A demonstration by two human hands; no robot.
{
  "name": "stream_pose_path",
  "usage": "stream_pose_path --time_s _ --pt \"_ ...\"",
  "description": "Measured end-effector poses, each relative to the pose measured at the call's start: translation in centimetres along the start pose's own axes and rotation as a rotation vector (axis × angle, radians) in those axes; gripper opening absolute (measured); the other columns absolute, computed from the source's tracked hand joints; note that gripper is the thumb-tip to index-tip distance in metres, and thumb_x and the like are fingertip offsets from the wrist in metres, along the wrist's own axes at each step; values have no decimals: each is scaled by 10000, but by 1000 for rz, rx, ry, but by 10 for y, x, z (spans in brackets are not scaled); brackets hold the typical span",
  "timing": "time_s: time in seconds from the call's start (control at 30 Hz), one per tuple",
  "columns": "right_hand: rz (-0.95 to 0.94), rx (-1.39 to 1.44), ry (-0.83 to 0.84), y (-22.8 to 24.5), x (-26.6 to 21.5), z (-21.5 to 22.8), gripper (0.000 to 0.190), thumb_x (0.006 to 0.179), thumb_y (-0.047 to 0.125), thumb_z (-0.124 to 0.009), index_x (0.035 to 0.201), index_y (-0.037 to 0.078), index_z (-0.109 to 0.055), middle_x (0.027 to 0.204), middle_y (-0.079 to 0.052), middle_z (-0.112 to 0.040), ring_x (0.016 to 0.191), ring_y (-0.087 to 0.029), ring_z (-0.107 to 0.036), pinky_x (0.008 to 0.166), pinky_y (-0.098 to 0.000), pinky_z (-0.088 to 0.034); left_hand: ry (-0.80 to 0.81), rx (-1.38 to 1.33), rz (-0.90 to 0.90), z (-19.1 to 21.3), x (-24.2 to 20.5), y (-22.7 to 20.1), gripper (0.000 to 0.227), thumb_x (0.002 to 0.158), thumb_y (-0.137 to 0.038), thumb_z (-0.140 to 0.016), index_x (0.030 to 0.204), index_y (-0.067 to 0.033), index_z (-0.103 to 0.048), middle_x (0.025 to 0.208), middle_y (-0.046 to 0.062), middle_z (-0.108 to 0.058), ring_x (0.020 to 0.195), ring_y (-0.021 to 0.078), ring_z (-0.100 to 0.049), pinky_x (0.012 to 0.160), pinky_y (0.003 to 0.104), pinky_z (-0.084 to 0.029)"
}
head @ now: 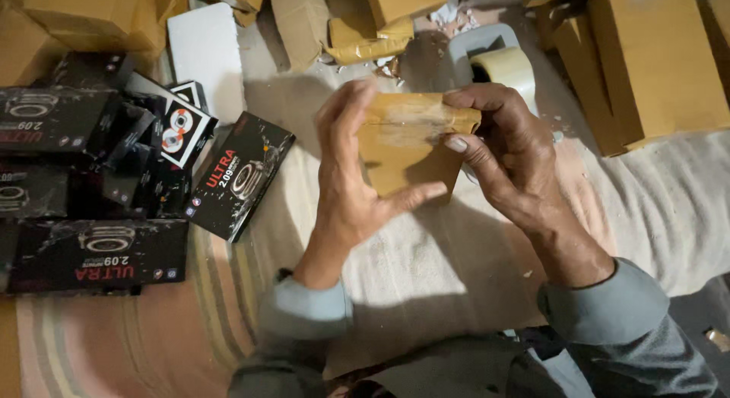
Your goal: The person unpacks smartwatch kits from retail boxes, places the watch, strap, and charger into a white tray, and then repacks them into brown shipping boxes. They seal the boxes with tape using a dispenser.
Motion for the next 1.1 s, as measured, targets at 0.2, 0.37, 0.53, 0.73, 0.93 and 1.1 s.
stream_pose_path --time_s 0.2,0.37,0.53,0.73,0.93,1.1 --pt "65 -59 -24 -16 8 -8 262 1119 78 -625 1352 17 -521 1291 -112 -604 1048 -124 -615 911 -255 -549 -34 -221 -36 -19 10 35 667 903 -358 -929 1364 -93 -527 1413 110 -521 1314 222 -587 1129 325 -555" --pt "22 49 -24 -31 14 -17 251 1147 114 -573 1358 30 -465 1282 -80 -566 1092 -124 -652 964 -263 -593 -125 -272 -29 -22 12 37 637 867 -431 -848 1278 -58 -534 1358 140 -507 1224 213 -575 1040 335 -561" --pt "111 -32 -211 -22 -6 -34 280 1115 129 -696 1222 35 -455 1204 -100 -575 1043 -119 -553 935 -243 -483 -257 -354 144 -11 -5 27 329 1046 -336 -688 1128 -45 -558 1220 119 -577 1042 144 -609 858 268 -560" --pt "18 207 -427 -7 -29 -42 208 1145 87 -630 1211 53 -435 1128 -73 -538 948 -92 -527 872 -223 -484 -379 -516 213 -13 -23 7 166 1102 -83 -571 1196 -47 -438 1145 108 -594 870 92 -563 752 236 -517" --pt "-80 165 -484 12 -28 -45 326 978 90 -666 1192 39 -425 1070 -62 -536 889 -104 -525 786 -238 -485 -401 -528 295 -8 -38 0 193 1153 -5 -493 1306 -38 -379 1112 109 -597 926 111 -562 920 262 -509" --pt "-18 -48 -417 17 -33 -48 328 984 113 -754 1167 3 -505 1080 -81 -578 942 -117 -584 830 -241 -529 -405 -438 298 -5 -40 -4 143 1122 1 -499 1264 -8 -479 1119 110 -581 954 124 -596 886 257 -520"
Point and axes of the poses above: each hand's wrist, its own x-axis towards the middle knuckle, its own z-axis out of the back of the hand, y = z × x, the point moved 9 cm from there along x, towards the middle knuckle
